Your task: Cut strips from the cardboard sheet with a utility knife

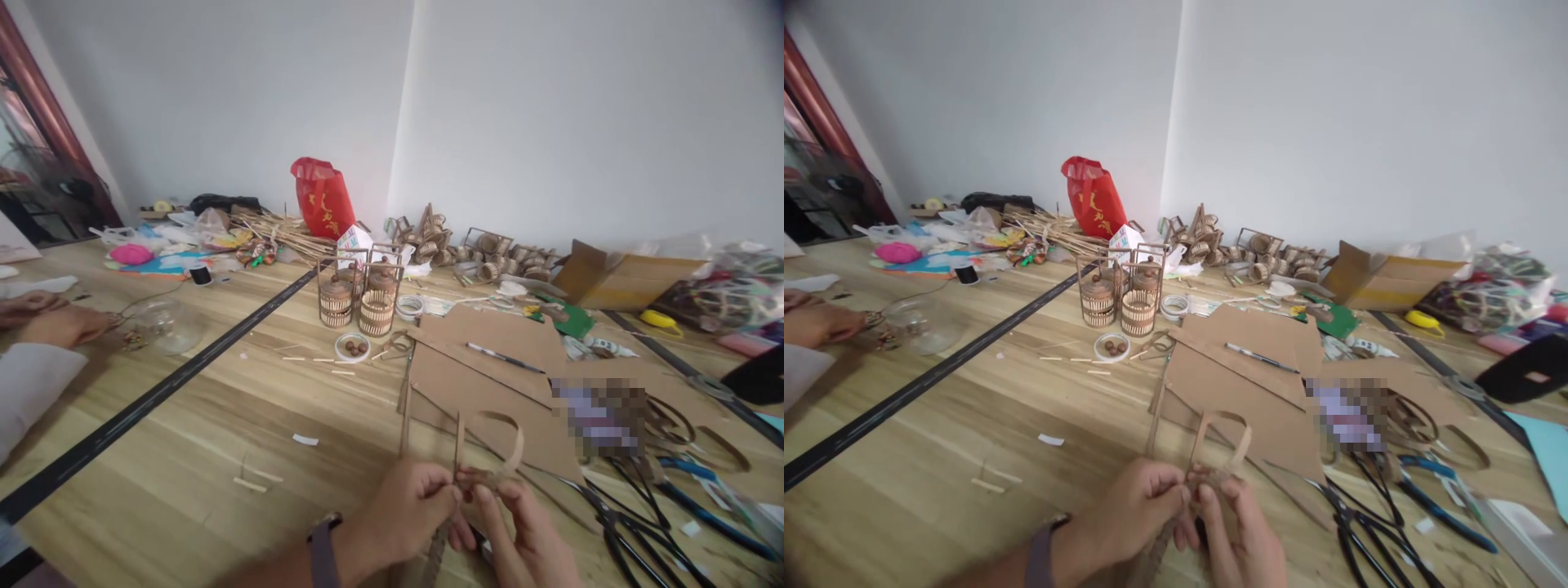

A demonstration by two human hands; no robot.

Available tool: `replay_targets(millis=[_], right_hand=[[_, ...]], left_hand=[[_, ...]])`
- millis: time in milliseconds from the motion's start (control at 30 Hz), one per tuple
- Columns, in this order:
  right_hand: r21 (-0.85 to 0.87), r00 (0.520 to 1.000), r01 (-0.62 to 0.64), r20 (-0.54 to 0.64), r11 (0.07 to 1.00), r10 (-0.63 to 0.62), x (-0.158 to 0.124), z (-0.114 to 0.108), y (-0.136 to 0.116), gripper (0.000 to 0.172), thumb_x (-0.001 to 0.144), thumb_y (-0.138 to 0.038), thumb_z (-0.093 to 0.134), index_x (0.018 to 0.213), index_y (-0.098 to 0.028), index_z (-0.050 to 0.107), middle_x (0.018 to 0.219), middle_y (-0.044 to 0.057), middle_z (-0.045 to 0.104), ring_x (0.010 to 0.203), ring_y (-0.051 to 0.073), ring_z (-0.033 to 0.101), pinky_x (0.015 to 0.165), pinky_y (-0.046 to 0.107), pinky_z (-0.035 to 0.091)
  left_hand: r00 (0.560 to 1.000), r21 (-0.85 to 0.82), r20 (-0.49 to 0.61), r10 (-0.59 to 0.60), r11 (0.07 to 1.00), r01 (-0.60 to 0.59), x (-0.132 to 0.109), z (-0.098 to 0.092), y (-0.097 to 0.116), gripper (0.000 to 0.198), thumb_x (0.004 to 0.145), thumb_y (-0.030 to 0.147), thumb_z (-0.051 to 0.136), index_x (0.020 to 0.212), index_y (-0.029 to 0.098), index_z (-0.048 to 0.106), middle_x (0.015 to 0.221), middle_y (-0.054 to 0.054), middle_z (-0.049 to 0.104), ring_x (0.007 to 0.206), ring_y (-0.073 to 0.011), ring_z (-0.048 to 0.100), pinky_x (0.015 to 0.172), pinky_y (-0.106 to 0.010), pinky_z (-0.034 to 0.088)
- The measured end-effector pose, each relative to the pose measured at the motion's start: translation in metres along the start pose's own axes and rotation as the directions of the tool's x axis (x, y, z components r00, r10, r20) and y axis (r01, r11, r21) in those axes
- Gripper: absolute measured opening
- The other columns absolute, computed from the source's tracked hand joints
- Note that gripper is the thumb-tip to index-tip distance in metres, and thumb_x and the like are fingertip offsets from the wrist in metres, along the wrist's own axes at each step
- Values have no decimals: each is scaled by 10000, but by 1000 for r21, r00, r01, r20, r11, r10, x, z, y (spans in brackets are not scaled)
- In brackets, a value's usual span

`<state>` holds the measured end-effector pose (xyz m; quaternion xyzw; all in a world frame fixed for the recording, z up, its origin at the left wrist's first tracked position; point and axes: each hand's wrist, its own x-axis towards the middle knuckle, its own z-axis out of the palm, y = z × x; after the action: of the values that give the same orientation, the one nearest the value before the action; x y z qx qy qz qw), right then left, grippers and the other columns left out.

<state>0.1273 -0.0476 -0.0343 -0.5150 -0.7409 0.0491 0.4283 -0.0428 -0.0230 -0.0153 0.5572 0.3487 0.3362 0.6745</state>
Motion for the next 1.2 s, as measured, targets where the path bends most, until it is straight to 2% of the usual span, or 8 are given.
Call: replay_targets(millis=[133, 300, 500, 667, 800, 1000, 1100, 1200], right_hand=[[-70, 994, 107, 1, 992, -107, -1, -2, -6, 182, 977, -388, 538, 1017, -259, 660, 984, 39, 792, 857, 194, 768, 733, 263, 613], [-85, 984, 161, -57, 983, -167, 7, -5, -16, 127, 971, -306, 545, 982, -249, 658, 914, 38, 771, 821, 182, 749, 733, 279, 601], [-45, 994, 71, -77, 996, -75, 5, -10, -21, 93, 946, -286, 587, 959, -249, 671, 867, 28, 769, 792, 179, 733, 712, 291, 589], [132, 980, -174, -71, 976, 184, 0, -7, -20, 131, 957, -337, 578, 940, -244, 668, 859, 34, 777, 768, 174, 747, 648, 263, 584], [171, 977, -191, -67, 967, 205, 1, -5, -21, 140, 956, -330, 577, 911, -248, 681, 871, 41, 781, 808, 185, 751, 690, 282, 596], [23, 994, -27, -109, 999, 30, 1, -9, -24, 119, 947, -300, 583, 917, -253, 688, 869, 43, 782, 811, 196, 742, 722, 324, 599], [26, 994, 3, -109, 1000, 0, 0, -8, -23, 111, 956, -291, 576, 923, -254, 676, 870, 32, 778, 829, 181, 735, 737, 304, 591], [-14, 996, -48, -71, 999, 47, 5, -9, -22, 170, 974, -359, 548, 926, -253, 671, 869, 27, 776, 816, 178, 735, 710, 291, 584]], left_hand=[[999, 21, -46, -22, 1000, 23, -1, 1, -1, 387, 845, 530, 509, 720, 168, 569, 633, -28, 609, 571, -151, 575, 600, -272, 475], [997, 178, -71, -3, 984, 16, -7, 2, 2, 319, 889, 418, 477, 704, 174, 566, 671, -50, 668, 610, -159, 611, 584, -245, 442], [1000, 215, -5, -1, 977, 2, -14, 2, 6, 314, 918, 374, 453, 716, 168, 576, 692, -56, 677, 615, -148, 596, 570, -231, 429], [999, 256, 29, -20, 967, 12, -16, 0, 12, 346, 941, 357, 447, 710, 157, 608, 666, -31, 634, 575, -117, 532, 538, -213, 381], [998, 162, 15, -53, 986, 50, -14, 2, 10, 304, 933, 383, 496, 752, 159, 591, 697, -37, 651, 652, -136, 594, 603, -223, 434], [998, -125, 50, -34, 991, 40, -12, 6, 2, 343, 871, 441, 647, 985, 118, 636, 813, -40, 653, 715, -125, 612, 678, -233, 472], [998, -117, 56, -26, 993, 33, -12, 6, 2, 384, 880, 469, 635, 1015, 109, 643, 776, -34, 649, 671, -116, 597, 644, -227, 468], [998, -58, 29, -59, 996, 60, -12, 4, 4, 401, 899, 519, 583, 939, 122, 626, 699, -27, 645, 601, -118, 585, 585, -228, 454]])
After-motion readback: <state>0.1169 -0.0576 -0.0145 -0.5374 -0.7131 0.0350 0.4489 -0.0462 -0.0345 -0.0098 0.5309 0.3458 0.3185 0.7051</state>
